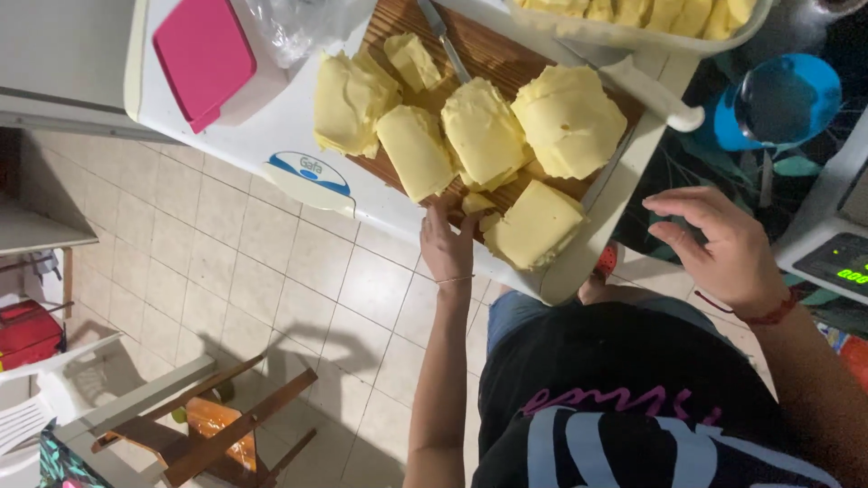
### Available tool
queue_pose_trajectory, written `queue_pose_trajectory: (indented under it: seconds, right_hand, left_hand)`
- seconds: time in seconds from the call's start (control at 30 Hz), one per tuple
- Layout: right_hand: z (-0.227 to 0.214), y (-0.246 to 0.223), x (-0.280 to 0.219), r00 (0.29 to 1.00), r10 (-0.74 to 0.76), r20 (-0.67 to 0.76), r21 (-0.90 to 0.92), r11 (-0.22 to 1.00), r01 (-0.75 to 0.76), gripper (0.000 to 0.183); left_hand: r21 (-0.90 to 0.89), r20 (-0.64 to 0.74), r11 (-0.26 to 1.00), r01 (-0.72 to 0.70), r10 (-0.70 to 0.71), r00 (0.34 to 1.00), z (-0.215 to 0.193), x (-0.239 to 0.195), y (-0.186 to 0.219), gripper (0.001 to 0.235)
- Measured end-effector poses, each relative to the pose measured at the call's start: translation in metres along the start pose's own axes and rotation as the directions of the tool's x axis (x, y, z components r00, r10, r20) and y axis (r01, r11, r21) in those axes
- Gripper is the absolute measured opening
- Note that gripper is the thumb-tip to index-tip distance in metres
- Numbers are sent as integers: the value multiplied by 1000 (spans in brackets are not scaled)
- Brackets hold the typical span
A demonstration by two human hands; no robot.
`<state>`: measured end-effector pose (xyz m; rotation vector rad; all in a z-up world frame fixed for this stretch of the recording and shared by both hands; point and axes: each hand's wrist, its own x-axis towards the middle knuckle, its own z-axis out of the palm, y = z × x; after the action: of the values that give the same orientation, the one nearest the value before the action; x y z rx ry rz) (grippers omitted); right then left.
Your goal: The person cuts large blocks of yellow butter into smaller pieces using a knife on a wooden cutting board. They weigh the butter pieces on a digital scale and place them into a plastic container. The person also briefly interacts with a smartphone on a nearby table.
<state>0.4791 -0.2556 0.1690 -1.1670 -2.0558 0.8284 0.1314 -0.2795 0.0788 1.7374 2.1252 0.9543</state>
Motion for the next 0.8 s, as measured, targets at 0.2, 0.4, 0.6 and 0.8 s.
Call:
queue_pose_trajectory:
  seconds: [0.2,0.4,0.6,0.8]
  right_hand:
    - [1,5,-8,993,113,14,42,993,-114,23]
    - [2,5,-6,998,64,-10,101,993,-63,22]
    - [17,17,-23,974,158,-166,209,970,-122,19]
    - [9,16,-44,933,355,56,773,576,-266,66]
  left_hand:
    - [59,-56,997,51,-47,997,11,-26,0,21]
    - [63,48,993,-97,94,994,14,-31,-11,40]
    - [-370,3,855,363,-389,921,2,-23,42,35]
    - [-305,176,930,-205,266,948,45,-33,172,20]
